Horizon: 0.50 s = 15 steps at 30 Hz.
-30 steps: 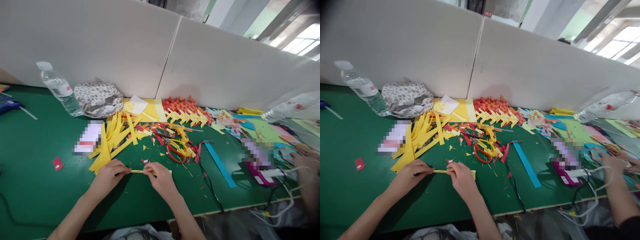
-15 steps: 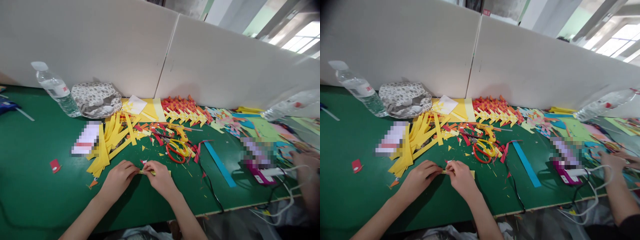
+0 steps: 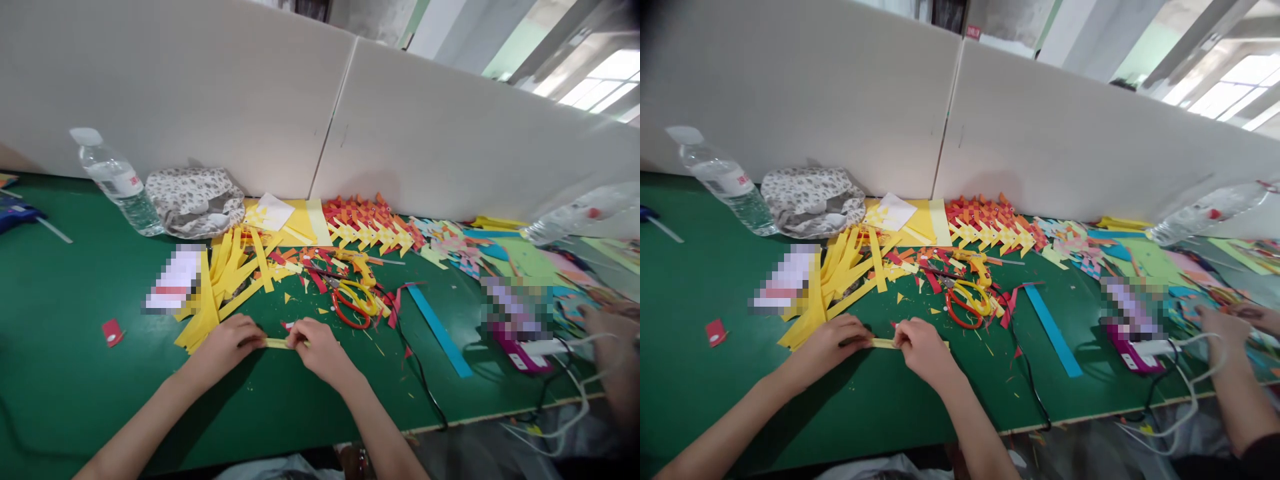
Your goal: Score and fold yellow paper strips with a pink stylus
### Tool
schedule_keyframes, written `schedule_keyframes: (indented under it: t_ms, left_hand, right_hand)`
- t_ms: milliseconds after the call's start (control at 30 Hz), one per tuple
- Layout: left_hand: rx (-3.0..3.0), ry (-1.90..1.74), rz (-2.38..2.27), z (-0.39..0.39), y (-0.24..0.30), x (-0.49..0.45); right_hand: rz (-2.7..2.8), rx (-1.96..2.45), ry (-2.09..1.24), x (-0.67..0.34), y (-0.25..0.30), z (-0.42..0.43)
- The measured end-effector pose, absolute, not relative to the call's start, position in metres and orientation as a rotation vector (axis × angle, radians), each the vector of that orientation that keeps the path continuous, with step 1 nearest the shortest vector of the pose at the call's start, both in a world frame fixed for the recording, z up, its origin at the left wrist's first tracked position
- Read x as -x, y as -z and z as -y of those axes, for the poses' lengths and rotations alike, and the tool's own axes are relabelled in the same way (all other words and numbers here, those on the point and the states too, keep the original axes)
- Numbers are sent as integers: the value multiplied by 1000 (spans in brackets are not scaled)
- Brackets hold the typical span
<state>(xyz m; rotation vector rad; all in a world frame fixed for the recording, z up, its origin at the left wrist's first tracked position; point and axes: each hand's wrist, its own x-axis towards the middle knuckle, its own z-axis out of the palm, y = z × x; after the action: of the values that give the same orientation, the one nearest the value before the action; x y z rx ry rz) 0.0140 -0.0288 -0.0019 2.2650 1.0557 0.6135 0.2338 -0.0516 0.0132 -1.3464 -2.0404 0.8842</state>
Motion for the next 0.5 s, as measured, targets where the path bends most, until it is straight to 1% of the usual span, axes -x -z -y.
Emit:
schedule_keyframes:
  t_ms: [267,500]
  left_hand:
    - [-2202,-595,-1147,30,-2,-13]
    - [-2187,-553,-1146,25,-8,-14]
  right_hand:
    - [2043,1328,-902,-237,-12,50]
    - [2150,1387,-747,-233,-20,55]
